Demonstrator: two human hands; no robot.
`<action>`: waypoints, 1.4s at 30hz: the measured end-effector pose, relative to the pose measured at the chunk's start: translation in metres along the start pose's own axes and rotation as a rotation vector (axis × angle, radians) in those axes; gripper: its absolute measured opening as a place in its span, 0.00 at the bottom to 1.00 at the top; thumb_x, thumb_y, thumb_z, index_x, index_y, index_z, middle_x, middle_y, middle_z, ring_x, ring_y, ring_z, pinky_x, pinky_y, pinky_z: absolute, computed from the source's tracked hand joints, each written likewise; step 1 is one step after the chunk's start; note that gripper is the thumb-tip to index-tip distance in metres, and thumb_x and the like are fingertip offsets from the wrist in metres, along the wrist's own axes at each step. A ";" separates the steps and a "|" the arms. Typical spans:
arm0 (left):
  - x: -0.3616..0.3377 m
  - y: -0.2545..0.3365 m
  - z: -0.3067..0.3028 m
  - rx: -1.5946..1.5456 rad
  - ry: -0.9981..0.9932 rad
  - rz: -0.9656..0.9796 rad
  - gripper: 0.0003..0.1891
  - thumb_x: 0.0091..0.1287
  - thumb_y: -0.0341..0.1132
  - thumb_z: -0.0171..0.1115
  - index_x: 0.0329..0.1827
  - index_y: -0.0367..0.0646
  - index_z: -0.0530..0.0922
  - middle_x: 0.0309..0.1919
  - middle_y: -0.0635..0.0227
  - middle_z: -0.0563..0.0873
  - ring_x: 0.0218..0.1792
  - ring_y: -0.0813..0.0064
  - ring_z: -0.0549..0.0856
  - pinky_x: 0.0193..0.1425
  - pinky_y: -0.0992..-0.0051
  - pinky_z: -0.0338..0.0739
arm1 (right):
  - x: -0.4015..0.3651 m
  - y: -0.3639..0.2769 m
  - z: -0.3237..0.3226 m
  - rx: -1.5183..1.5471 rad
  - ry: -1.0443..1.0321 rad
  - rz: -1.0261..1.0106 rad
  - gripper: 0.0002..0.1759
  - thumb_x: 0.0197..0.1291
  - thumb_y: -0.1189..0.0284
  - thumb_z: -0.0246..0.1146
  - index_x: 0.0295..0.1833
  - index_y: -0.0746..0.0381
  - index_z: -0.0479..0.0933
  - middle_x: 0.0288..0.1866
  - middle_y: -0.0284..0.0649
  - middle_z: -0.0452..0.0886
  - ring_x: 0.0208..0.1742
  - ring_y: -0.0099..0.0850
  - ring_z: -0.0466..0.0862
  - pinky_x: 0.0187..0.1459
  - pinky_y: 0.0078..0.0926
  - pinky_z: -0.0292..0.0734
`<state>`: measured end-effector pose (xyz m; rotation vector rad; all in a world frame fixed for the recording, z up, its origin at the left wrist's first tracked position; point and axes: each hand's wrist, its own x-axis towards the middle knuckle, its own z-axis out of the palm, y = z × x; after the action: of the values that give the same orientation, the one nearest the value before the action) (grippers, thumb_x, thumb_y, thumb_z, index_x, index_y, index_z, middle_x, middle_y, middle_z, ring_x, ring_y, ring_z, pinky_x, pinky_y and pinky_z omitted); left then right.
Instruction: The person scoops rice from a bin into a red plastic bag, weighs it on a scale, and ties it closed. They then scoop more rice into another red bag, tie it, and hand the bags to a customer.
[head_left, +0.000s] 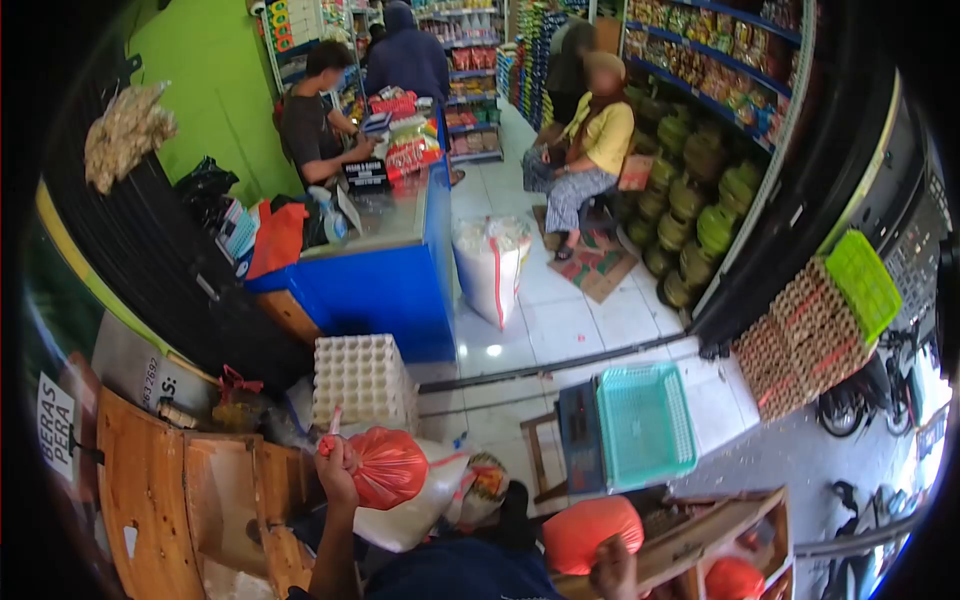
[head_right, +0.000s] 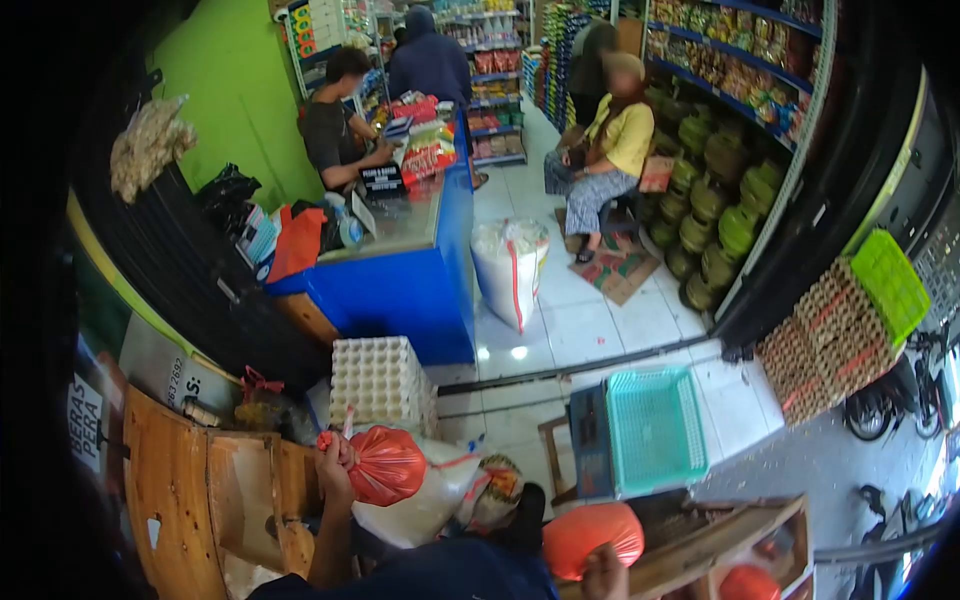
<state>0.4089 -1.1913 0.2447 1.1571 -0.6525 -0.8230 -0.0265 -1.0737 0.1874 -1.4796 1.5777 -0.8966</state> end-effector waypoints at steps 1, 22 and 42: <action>0.017 0.005 0.020 -0.006 0.003 0.017 0.16 0.72 0.38 0.50 0.23 0.45 0.65 0.15 0.78 0.63 0.15 0.86 0.60 0.21 0.80 0.57 | 0.023 -0.039 -0.001 0.070 0.078 -0.022 0.17 0.68 0.71 0.52 0.58 0.70 0.68 0.37 0.42 0.75 0.36 0.29 0.72 0.35 0.28 0.73; 0.333 0.078 0.208 -0.303 -0.023 0.161 0.18 0.72 0.40 0.50 0.21 0.47 0.63 0.15 0.77 0.61 0.15 0.83 0.60 0.27 0.77 0.61 | 0.414 -0.108 0.032 -0.009 -0.147 -0.198 0.11 0.69 0.67 0.51 0.46 0.63 0.72 0.32 0.48 0.78 0.33 0.45 0.78 0.35 0.37 0.73; 0.723 0.143 0.235 -0.217 -0.060 0.329 0.18 0.72 0.40 0.49 0.21 0.46 0.62 0.15 0.76 0.60 0.13 0.83 0.60 0.16 0.81 0.58 | 0.806 -0.175 0.165 -0.090 -0.088 -0.147 0.07 0.63 0.76 0.49 0.32 0.67 0.65 0.24 0.41 0.70 0.25 0.30 0.70 0.29 0.29 0.67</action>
<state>0.6510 -1.8905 0.4707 0.8041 -0.7599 -0.6310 0.1837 -1.8877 0.2110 -1.6937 1.4773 -0.8394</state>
